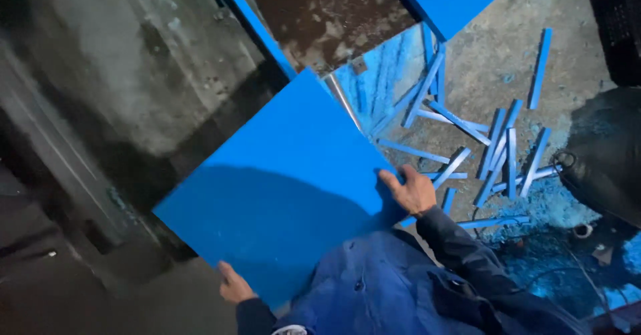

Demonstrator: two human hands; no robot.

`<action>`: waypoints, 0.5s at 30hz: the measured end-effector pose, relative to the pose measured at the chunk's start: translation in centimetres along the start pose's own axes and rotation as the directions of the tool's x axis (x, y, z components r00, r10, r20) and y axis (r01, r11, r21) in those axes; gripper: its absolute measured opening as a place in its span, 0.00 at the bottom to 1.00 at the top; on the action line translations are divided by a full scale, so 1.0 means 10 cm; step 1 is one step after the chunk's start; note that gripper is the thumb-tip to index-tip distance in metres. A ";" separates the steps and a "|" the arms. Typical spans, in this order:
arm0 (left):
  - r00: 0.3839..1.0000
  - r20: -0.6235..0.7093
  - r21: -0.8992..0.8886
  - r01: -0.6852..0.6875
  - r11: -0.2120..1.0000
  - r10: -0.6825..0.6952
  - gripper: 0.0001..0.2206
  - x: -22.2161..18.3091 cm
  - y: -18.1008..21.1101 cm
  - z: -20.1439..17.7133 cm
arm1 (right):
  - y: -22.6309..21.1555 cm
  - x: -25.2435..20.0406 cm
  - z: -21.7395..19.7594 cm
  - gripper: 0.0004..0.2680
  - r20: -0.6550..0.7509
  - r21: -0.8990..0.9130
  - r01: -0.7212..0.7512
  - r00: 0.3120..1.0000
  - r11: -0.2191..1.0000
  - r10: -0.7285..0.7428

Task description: Placing blue plastic panels onto a machine for processing and stacking them.

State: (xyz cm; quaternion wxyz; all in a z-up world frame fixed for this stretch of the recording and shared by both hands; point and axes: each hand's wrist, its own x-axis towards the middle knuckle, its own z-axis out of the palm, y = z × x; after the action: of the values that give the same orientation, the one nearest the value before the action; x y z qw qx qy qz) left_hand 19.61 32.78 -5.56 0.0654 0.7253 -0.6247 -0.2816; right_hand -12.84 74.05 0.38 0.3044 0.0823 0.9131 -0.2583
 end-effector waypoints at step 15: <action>0.744 0.592 -0.506 0.041 0.862 0.311 0.23 -2.27 3.14 2.72 | 1.41 2.66 -2.36 0.22 -0.586 -0.151 -0.065 0.809 0.986 -0.037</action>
State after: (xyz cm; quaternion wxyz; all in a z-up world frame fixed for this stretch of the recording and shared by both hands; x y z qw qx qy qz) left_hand -22.43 54.57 -6.74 0.0440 0.4901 -0.5680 -0.6597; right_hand -41.93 98.19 -5.40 0.0152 0.1395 0.9799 -0.1418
